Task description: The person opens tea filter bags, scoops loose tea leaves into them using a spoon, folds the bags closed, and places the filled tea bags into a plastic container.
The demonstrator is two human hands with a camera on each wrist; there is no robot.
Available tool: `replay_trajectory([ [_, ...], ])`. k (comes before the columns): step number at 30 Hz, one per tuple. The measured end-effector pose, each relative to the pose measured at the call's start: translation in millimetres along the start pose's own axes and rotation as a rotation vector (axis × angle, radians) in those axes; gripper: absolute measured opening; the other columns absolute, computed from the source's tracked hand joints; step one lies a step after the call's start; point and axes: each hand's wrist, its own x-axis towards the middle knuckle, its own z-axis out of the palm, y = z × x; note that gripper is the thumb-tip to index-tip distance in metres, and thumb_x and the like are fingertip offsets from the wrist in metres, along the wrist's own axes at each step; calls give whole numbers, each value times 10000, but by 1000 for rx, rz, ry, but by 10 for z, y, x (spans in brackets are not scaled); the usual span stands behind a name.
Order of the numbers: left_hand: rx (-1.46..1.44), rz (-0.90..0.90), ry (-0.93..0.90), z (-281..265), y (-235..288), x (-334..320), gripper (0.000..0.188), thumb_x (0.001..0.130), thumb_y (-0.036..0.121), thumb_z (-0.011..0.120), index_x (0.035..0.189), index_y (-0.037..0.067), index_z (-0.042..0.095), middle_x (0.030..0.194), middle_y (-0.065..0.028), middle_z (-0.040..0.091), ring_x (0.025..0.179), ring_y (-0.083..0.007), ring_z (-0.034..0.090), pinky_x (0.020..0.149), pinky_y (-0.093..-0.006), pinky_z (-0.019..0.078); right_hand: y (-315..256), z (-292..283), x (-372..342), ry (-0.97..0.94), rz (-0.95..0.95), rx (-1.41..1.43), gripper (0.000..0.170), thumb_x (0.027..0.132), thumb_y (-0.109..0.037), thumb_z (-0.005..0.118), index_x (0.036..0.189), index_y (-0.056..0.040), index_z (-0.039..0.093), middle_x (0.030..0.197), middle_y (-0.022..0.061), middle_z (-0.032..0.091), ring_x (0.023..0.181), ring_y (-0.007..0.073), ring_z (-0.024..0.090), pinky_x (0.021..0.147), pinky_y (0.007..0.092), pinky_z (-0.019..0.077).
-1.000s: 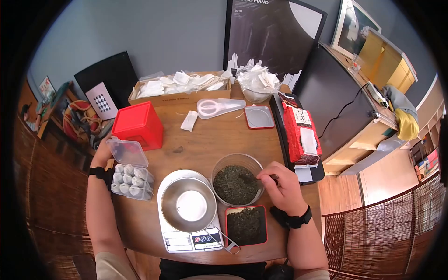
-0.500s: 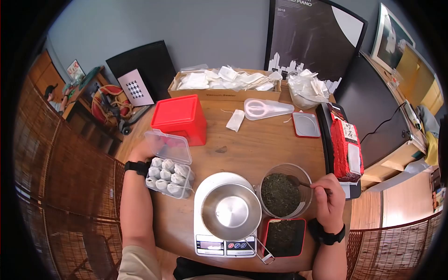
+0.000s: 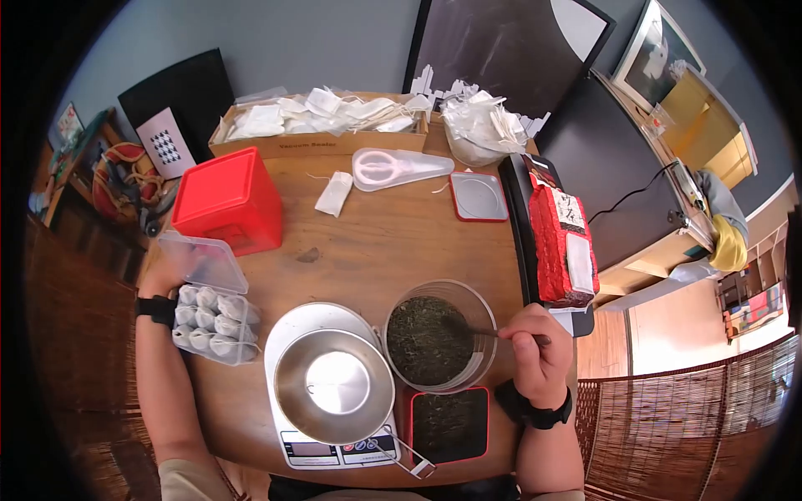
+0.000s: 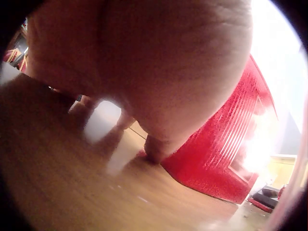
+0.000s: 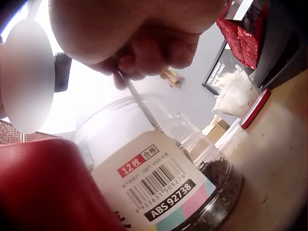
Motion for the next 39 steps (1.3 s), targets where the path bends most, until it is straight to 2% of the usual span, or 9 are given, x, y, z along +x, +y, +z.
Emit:
replay_trajectory([
  [8,171,27,7,52,-458,60,252,908,208,656,960,-30,722,892,-174,742,832,-290,715,736,-412,541,-1,15,-3,-25,-4,-26,62,939,-40,625,934,-6,677,814,109,666,679,210,584,598,314,455],
  [13,53,-149,-53,19,-374,61,221,904,169,676,1014,-21,695,964,-106,701,868,-206,656,746,-373,520,-68,8,25,-76,52,-37,52,910,-26,634,914,-14,685,789,98,655,678,222,570,601,319,441],
  [16,102,-96,56,66,-596,97,264,816,216,738,952,-10,721,880,-149,730,786,-260,708,646,-403,515,-4,9,-9,-31,-5,33,52,909,-31,639,906,-23,689,786,88,656,666,215,556,596,319,429],
  [20,72,-126,62,38,-408,44,288,816,229,734,976,-10,718,919,-184,730,826,-299,714,686,-423,526,-31,34,32,-41,-2,-77,57,875,-25,664,913,-47,700,760,72,645,652,237,539,607,342,432],
  [21,76,-65,30,52,-847,94,274,828,222,725,968,-13,714,917,-183,727,847,-309,710,715,-421,525,-35,37,33,-39,8,-81,57,875,-25,664,913,-47,700,760,72,645,652,237,539,607,342,432],
  [26,172,25,87,63,-755,79,269,847,193,722,1009,-20,690,934,-186,713,886,-303,693,744,-422,510,-98,-15,30,-95,-111,-61,61,849,-40,698,905,-64,701,776,69,653,647,260,533,621,352,435],
  [29,-57,-73,73,74,-831,62,297,860,199,725,1033,-37,675,941,-176,709,880,-289,679,746,-426,508,-125,1,56,-100,-64,-124,64,844,-38,701,902,-64,702,763,69,646,647,256,548,609,355,436],
  [33,164,-6,75,101,-1169,159,284,871,194,720,1016,-48,679,922,-153,705,852,-265,670,731,-414,509,-120,15,64,-137,-121,-72,73,842,-33,704,911,-54,700,742,69,635,600,242,567,561,349,440],
  [39,47,-84,44,38,-595,78,265,861,178,711,1015,-37,691,904,-151,715,835,-251,682,718,-401,519,-92,41,36,-39,-43,-88,38,883,-14,680,912,-33,695,700,89,618,507,195,570,483,304,426],
])
